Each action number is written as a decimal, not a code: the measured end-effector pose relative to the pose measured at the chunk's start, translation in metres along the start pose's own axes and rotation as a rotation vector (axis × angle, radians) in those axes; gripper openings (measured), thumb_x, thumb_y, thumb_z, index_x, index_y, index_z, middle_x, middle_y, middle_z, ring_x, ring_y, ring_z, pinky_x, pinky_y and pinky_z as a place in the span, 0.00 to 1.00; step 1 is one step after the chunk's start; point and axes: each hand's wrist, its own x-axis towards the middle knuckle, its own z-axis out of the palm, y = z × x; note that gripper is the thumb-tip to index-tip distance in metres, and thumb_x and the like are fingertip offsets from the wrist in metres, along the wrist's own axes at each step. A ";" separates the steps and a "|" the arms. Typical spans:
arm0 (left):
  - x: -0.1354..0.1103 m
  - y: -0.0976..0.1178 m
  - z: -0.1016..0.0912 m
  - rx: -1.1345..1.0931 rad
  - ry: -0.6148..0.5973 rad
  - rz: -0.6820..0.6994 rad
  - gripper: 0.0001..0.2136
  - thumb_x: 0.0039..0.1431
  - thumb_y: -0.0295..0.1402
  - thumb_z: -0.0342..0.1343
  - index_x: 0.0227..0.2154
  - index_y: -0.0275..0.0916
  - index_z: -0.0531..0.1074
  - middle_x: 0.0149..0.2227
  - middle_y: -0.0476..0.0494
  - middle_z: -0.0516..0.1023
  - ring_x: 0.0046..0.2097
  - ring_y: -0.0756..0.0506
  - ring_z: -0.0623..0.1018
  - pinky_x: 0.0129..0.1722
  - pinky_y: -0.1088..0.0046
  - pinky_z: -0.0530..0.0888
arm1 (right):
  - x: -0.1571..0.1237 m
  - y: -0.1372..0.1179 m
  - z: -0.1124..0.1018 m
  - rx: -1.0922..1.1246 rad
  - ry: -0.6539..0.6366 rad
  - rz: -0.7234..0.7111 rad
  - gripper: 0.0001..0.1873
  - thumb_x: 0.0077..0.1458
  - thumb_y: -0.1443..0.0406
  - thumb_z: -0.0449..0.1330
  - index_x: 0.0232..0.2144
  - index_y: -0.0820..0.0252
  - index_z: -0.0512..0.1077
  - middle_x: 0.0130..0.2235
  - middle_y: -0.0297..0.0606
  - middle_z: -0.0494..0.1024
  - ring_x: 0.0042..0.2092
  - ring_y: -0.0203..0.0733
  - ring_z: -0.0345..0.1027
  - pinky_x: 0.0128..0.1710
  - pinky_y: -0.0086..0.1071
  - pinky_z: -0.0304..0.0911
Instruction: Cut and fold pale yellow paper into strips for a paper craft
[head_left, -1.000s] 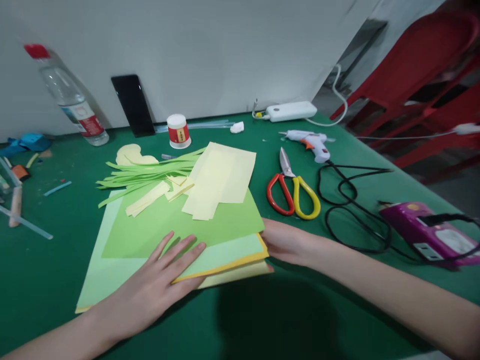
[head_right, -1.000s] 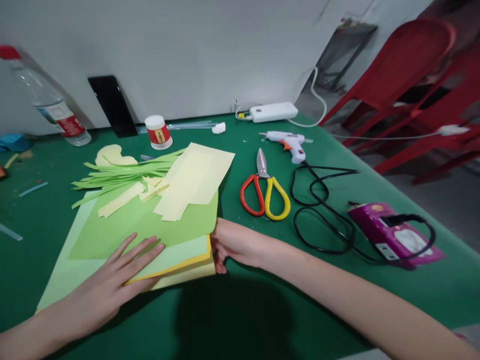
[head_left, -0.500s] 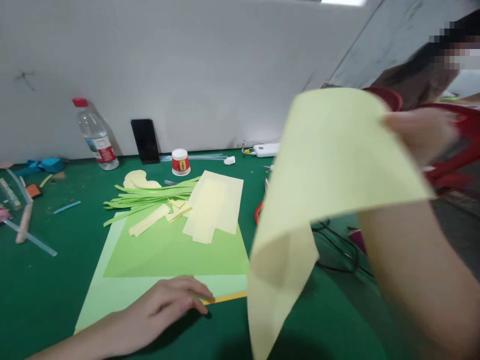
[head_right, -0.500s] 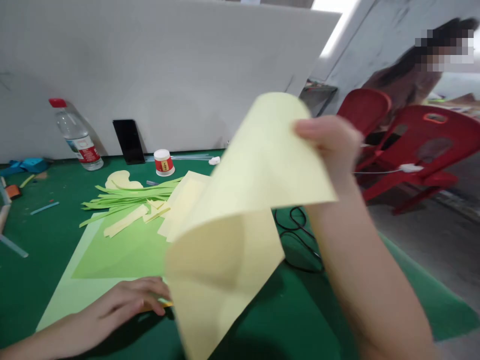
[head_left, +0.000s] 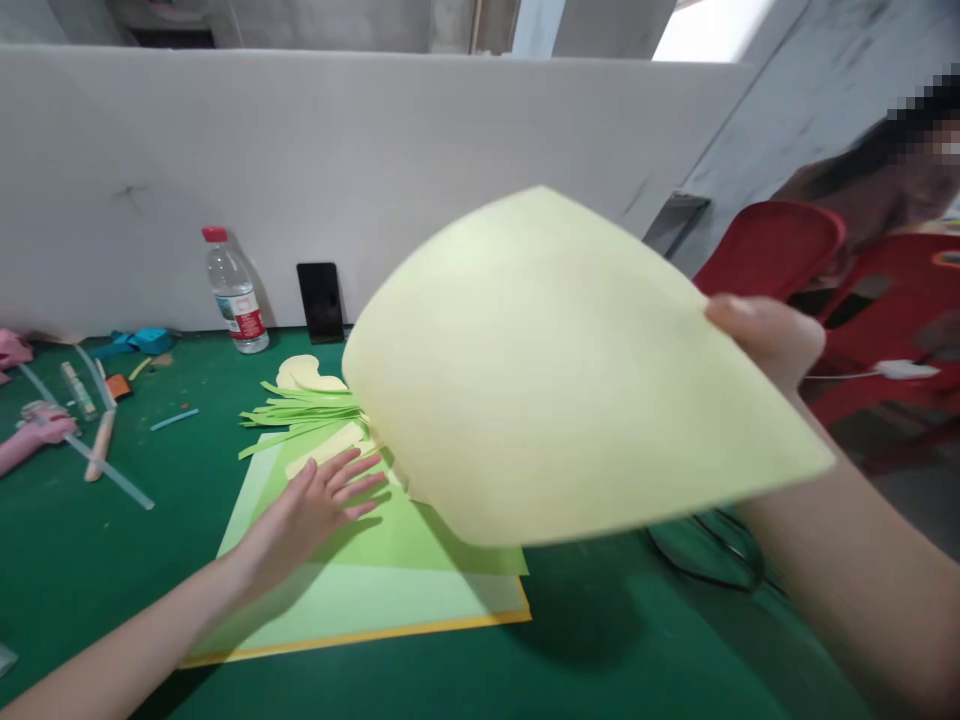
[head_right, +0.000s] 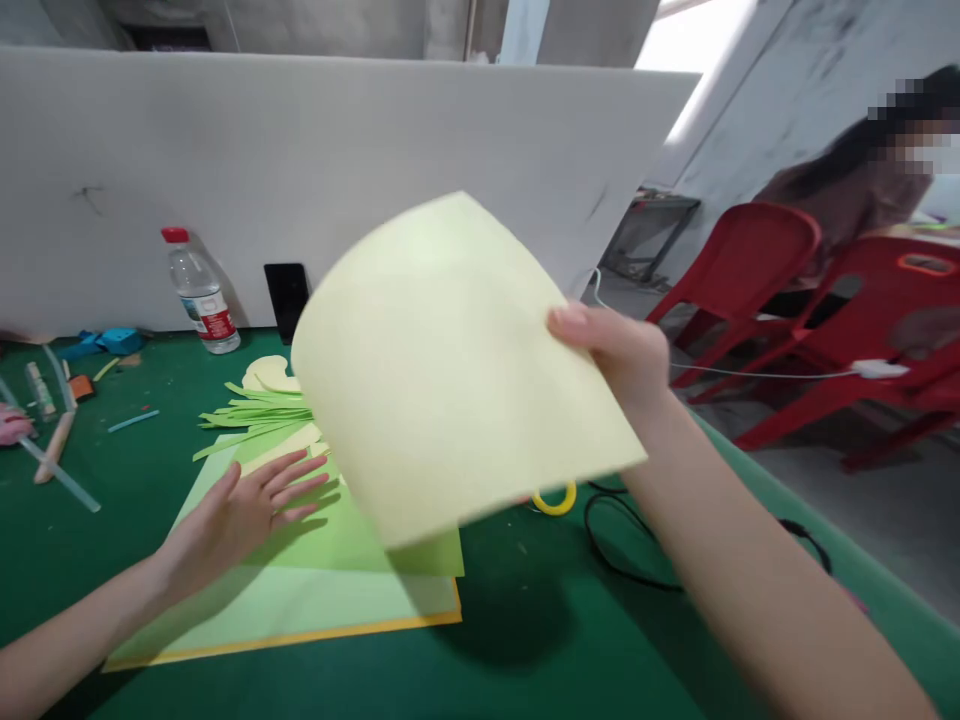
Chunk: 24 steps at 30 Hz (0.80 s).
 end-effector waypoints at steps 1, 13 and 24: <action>0.001 -0.001 -0.003 -0.021 0.037 -0.009 0.24 0.63 0.41 0.23 0.56 0.37 0.50 0.61 0.33 0.52 0.57 0.42 0.64 0.52 0.56 0.65 | -0.003 0.012 -0.005 0.018 -0.046 0.034 0.29 0.42 0.45 0.47 0.26 0.64 0.72 0.40 0.38 0.77 0.35 0.39 0.73 0.27 0.28 0.58; 0.002 -0.002 -0.027 0.085 0.440 -0.182 0.11 0.45 0.40 0.61 0.27 0.36 0.75 0.33 0.39 0.80 0.37 0.38 0.79 0.39 0.59 0.75 | 0.005 0.115 0.005 0.082 -0.209 0.309 0.14 0.44 0.57 0.62 0.27 0.63 0.76 0.30 0.39 0.79 0.31 0.37 0.73 0.33 0.27 0.66; -0.006 0.015 -0.036 0.301 0.648 -0.195 0.11 0.35 0.39 0.65 0.21 0.37 0.77 0.27 0.42 0.80 0.31 0.39 0.78 0.28 0.68 0.74 | 0.036 0.107 -0.004 0.054 -0.145 0.233 0.12 0.42 0.58 0.63 0.27 0.61 0.76 0.27 0.38 0.79 0.28 0.38 0.73 0.29 0.29 0.66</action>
